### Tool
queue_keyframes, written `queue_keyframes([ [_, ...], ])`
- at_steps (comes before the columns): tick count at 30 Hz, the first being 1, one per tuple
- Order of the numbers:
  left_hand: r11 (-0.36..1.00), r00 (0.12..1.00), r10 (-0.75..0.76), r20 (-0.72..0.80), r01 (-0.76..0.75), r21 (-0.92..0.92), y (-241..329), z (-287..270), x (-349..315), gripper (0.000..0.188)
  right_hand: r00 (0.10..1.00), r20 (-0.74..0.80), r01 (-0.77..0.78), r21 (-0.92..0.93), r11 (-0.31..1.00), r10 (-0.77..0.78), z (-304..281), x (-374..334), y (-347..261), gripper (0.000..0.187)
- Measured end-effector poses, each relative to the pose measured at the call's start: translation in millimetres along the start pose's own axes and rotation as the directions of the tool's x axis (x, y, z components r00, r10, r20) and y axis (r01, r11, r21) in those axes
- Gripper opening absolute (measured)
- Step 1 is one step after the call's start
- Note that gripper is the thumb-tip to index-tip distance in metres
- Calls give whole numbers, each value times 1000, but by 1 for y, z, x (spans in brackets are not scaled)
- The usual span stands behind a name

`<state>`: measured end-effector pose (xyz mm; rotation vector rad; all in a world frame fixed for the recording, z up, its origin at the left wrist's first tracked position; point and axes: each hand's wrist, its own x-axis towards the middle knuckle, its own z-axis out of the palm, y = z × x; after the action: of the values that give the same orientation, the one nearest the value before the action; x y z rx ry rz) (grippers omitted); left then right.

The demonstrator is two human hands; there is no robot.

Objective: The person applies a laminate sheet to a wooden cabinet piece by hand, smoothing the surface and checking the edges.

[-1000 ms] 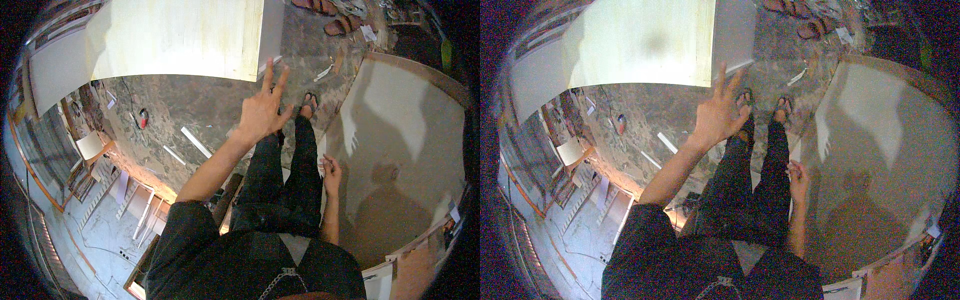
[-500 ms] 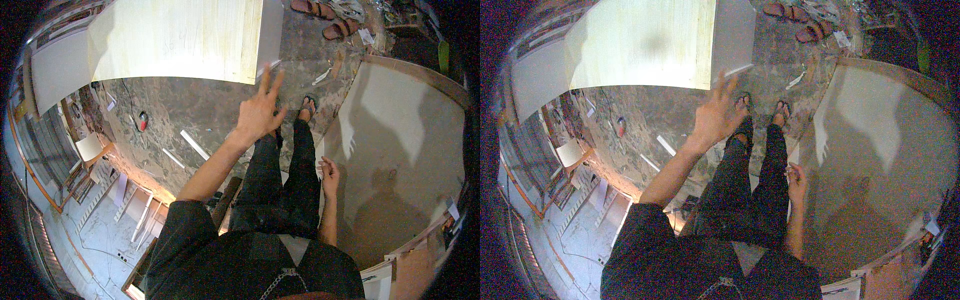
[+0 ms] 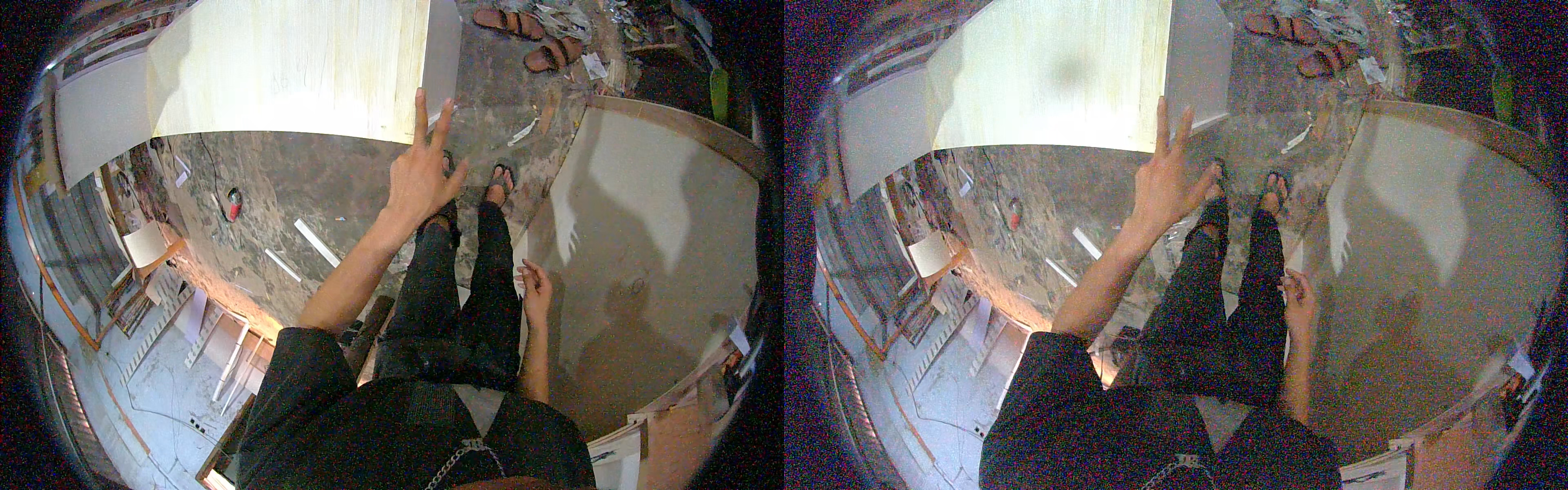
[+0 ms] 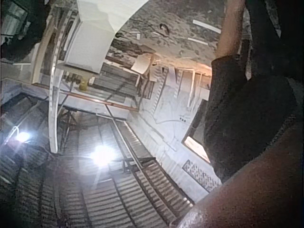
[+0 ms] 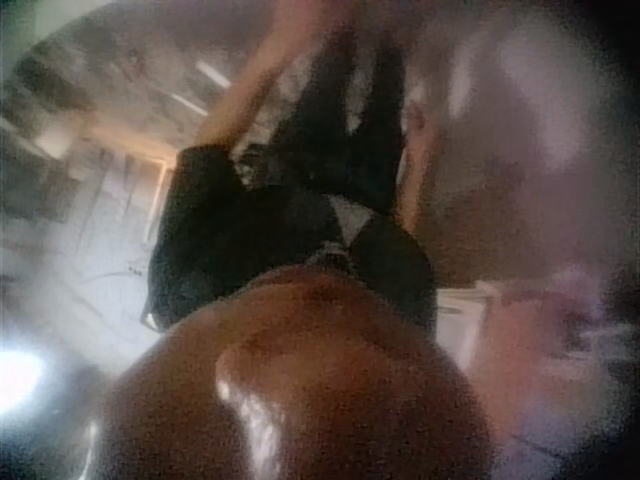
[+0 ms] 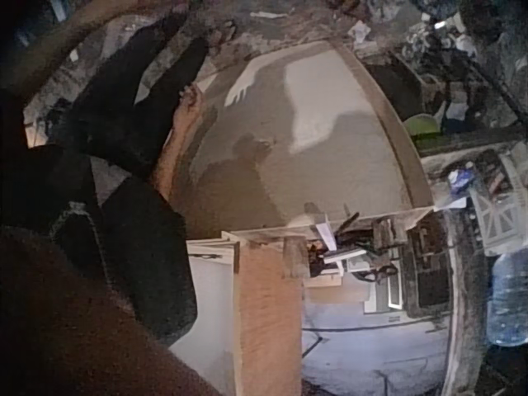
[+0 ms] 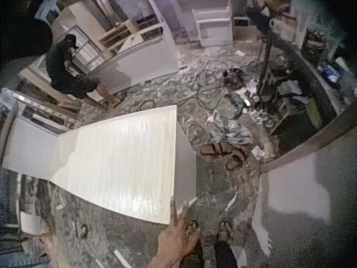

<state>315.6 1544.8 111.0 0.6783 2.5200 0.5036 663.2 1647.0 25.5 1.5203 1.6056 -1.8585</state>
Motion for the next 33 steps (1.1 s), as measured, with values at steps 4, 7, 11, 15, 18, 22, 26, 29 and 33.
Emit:
queue_keyframes([
  [4,994,998,53,35,-56,92,4,9,1,88,999,9,45,-35,998,-45,1,-3,-14,28],
  [7,999,999,21,-32,-20,45,6,9,8,90,1000,0,-25,-75,997,25,-1,0,-8,26],
  [11,998,997,68,28,-68,-8,13,12,8,98,996,-6,89,-50,995,-89,-8,5,13,28],
  [15,1000,996,15,-93,-18,-25,14,10,11,98,998,0,68,-29,997,-68,-10,5,-4,28],
  [18,999,994,-15,-107,11,-40,15,10,14,98,997,13,77,-39,996,-76,-10,5,-1,27],
  [22,1000,1000,22,-10,-22,-15,15,7,16,97,996,-9,87,-111,990,-88,-9,9,3,27],
  [26,997,995,-39,-90,34,-63,19,6,26,97,996,12,85,-56,995,-85,-7,9,-8,28],
  [29,1000,998,9,57,-8,-8,24,8,22,93,997,25,71,-16,997,-70,-6,9,-15,29],
  [33,999,997,34,-71,-33,22,23,4,24,94,993,10,118,24,993,-118,-7,13,-9,29],
])
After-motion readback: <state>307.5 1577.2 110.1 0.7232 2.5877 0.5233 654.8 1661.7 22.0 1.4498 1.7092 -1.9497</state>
